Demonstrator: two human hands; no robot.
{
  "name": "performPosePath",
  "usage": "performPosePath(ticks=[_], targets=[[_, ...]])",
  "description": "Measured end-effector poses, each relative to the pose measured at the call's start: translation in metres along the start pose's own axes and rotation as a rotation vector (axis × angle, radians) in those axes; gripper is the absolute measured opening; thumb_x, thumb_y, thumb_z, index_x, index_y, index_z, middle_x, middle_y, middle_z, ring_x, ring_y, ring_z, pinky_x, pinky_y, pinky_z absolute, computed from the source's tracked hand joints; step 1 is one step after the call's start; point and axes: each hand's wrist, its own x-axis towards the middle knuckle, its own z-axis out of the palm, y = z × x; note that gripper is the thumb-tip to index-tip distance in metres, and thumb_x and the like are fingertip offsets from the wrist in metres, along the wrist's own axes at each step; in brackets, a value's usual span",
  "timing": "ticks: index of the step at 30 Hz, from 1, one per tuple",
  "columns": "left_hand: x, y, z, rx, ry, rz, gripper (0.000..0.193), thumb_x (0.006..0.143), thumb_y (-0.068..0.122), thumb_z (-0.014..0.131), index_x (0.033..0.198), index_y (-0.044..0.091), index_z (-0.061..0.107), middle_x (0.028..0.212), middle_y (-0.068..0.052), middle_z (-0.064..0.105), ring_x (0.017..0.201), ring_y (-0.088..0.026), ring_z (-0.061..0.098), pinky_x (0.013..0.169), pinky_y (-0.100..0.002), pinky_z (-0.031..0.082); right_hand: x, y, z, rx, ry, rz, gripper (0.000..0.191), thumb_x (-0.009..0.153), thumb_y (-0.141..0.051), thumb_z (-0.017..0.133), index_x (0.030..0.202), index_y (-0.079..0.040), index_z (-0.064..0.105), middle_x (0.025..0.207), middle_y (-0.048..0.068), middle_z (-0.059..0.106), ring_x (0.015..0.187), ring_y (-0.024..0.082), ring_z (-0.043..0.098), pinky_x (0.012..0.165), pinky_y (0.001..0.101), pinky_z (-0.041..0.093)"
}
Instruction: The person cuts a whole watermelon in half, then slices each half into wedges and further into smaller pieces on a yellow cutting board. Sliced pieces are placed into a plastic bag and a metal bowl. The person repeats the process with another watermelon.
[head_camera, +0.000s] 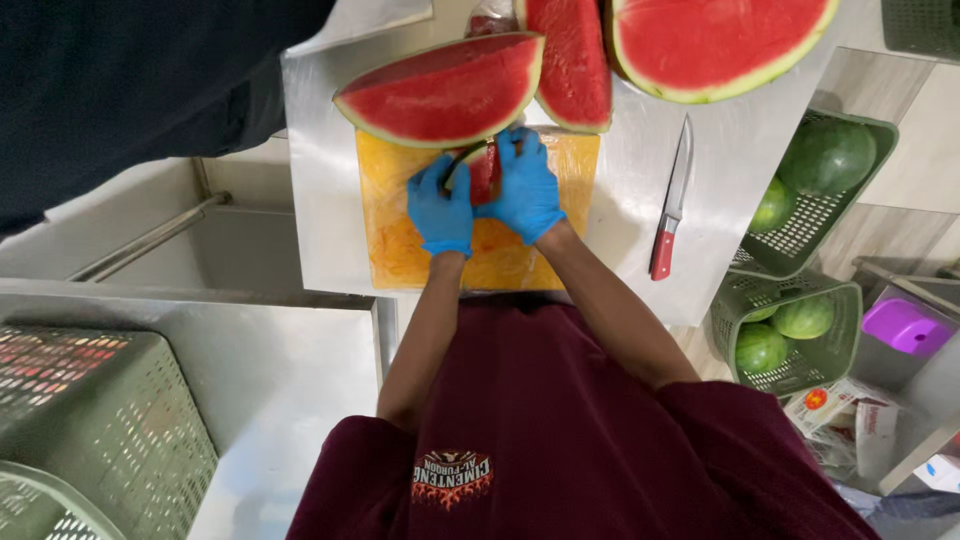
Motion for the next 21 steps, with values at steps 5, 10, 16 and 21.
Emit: performPosePath(ticks=[5,10,16,21], targets=[[0.012,-0.011,0.015,-0.344,-0.102,-0.118,0.04,0.095,0.033,0.069,0.122,0.004,0.071,0.119,-0.018,0.076,0.11,-0.029,0.074,0.097,-0.038,0.055,-0.003,-0.009,0.02,-0.308,0.014,-0.051,0.095,0.055,-0.039,0.094,0.128,0.001,0.048,0.116,0.024,0.052,0.109,0.047,0.053,0.093,0.059,0.049],[-0.007,-0.004,0.025,-0.015,-0.36,-0.176,0.041,0.089,0.042,0.069,0.109,0.007,0.078,0.107,-0.02,0.078,0.1,-0.031,0.076,0.093,-0.039,0.057,-0.049,0.011,0.04,-0.277,0.066,0.275,0.074,0.07,-0.035,0.088,0.126,-0.004,0.052,0.12,0.03,0.048,0.105,0.052,0.053,0.078,0.0588,0.053],[-0.042,0.035,0.033,0.176,-0.516,0.001,0.042,0.087,0.045,0.078,0.1,0.005,0.073,0.105,-0.021,0.07,0.098,-0.038,0.068,0.088,-0.047,0.055,-0.093,0.012,0.021,-0.216,0.225,0.306,0.082,0.075,-0.029,0.087,0.144,-0.009,0.046,0.133,0.035,0.043,0.107,0.057,0.051,0.08,0.0594,0.053],[-0.047,0.044,0.047,0.062,-0.591,0.211,0.043,0.073,0.029,0.085,0.109,0.009,0.073,0.104,-0.021,0.07,0.096,-0.038,0.068,0.086,-0.046,0.056,-0.109,0.06,0.021,-0.07,0.363,0.268,0.097,0.072,-0.015,0.086,0.156,-0.013,0.038,0.142,0.031,0.042,0.118,0.05,0.052,0.096,0.0538,0.053]])
